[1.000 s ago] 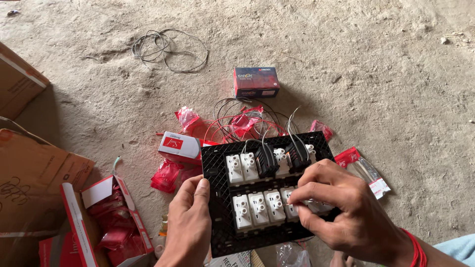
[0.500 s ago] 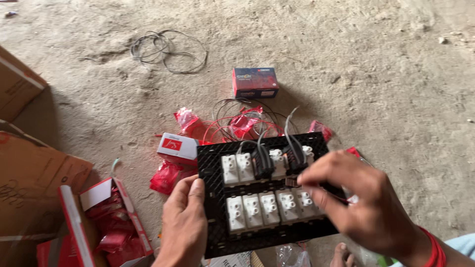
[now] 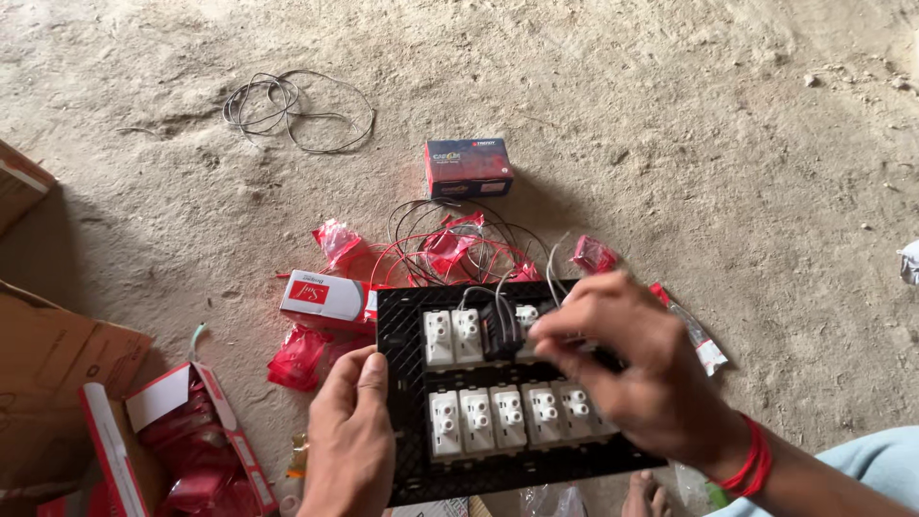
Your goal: The person sits on the floor and wires a black switchboard with multiple white switches. They strip red and black wires with pliers, insert them into terminal screws, and tighten the connections with a screwdriver.
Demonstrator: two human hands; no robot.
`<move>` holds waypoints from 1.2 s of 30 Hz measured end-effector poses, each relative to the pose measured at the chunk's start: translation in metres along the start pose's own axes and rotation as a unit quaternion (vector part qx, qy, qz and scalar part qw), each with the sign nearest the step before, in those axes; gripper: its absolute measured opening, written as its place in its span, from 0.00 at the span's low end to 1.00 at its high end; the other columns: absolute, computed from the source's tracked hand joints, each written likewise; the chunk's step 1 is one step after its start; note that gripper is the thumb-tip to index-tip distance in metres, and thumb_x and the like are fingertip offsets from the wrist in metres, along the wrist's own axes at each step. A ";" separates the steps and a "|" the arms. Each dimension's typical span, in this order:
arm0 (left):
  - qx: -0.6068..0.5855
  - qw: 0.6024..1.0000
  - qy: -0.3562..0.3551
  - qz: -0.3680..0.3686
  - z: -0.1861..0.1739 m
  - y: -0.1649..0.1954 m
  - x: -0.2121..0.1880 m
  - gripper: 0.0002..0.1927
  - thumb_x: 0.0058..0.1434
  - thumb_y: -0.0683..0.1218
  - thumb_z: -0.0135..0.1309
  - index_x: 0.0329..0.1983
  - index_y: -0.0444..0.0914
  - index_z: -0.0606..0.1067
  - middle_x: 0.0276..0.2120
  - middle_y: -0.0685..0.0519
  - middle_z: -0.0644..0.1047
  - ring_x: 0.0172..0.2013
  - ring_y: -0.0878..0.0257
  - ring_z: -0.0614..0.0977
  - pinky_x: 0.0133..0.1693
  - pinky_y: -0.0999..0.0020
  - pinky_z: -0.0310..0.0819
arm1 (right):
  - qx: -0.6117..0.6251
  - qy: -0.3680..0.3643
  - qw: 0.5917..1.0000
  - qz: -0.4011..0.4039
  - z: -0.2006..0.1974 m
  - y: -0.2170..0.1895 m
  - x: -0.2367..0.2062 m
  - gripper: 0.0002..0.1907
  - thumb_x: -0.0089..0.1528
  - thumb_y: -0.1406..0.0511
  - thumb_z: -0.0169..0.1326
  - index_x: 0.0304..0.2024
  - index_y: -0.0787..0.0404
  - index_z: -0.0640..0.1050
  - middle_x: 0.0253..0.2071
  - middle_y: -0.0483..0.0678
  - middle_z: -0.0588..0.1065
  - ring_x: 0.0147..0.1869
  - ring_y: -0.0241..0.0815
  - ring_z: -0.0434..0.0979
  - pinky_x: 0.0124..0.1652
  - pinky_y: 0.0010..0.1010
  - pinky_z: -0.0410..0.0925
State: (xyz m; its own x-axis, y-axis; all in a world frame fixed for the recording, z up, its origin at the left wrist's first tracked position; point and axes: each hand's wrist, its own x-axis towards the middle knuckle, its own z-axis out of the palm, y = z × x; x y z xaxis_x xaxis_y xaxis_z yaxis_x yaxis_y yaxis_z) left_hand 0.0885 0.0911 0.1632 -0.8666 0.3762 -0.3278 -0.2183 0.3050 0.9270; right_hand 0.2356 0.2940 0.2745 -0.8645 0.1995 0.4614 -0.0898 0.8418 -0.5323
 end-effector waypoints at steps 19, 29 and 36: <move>0.029 0.999 -0.004 -0.015 0.010 0.022 -0.008 0.19 0.69 0.54 0.44 0.47 0.35 0.77 0.24 0.57 0.72 0.29 0.70 0.70 0.34 0.71 0.69 | -0.050 -0.044 0.997 -0.039 0.003 0.000 0.002 0.25 0.55 0.67 0.65 0.56 0.60 0.78 0.35 0.45 0.77 0.49 0.46 0.80 0.47 0.36 0.73; 0.045 0.998 -0.001 -0.031 0.010 0.030 -0.015 0.19 0.68 0.55 0.44 0.46 0.37 0.77 0.25 0.54 0.76 0.31 0.68 0.73 0.38 0.68 0.71 | -0.054 -0.045 0.997 0.027 0.006 -0.003 0.005 0.32 0.52 0.59 0.70 0.57 0.58 0.75 0.39 0.46 0.76 0.42 0.40 0.81 0.40 0.34 0.75; 0.026 0.998 -0.015 -0.050 0.012 0.065 -0.016 0.18 0.68 0.53 0.44 0.45 0.36 0.77 0.27 0.50 0.76 0.32 0.66 0.73 0.39 0.67 0.71 | -0.210 -0.025 0.975 -0.076 0.005 0.009 0.015 0.42 0.51 0.46 0.66 0.59 0.63 0.72 0.57 0.57 0.75 0.57 0.55 0.79 0.50 0.42 0.74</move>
State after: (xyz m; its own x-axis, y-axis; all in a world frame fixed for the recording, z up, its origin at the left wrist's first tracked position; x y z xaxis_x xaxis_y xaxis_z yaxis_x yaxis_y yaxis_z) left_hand 0.0937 0.1154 0.2264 -0.8281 0.3673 -0.4235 -0.2783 0.3864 0.8793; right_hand 0.2193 0.3022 0.2733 -0.8809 0.0412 0.4715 -0.0174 0.9927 -0.1193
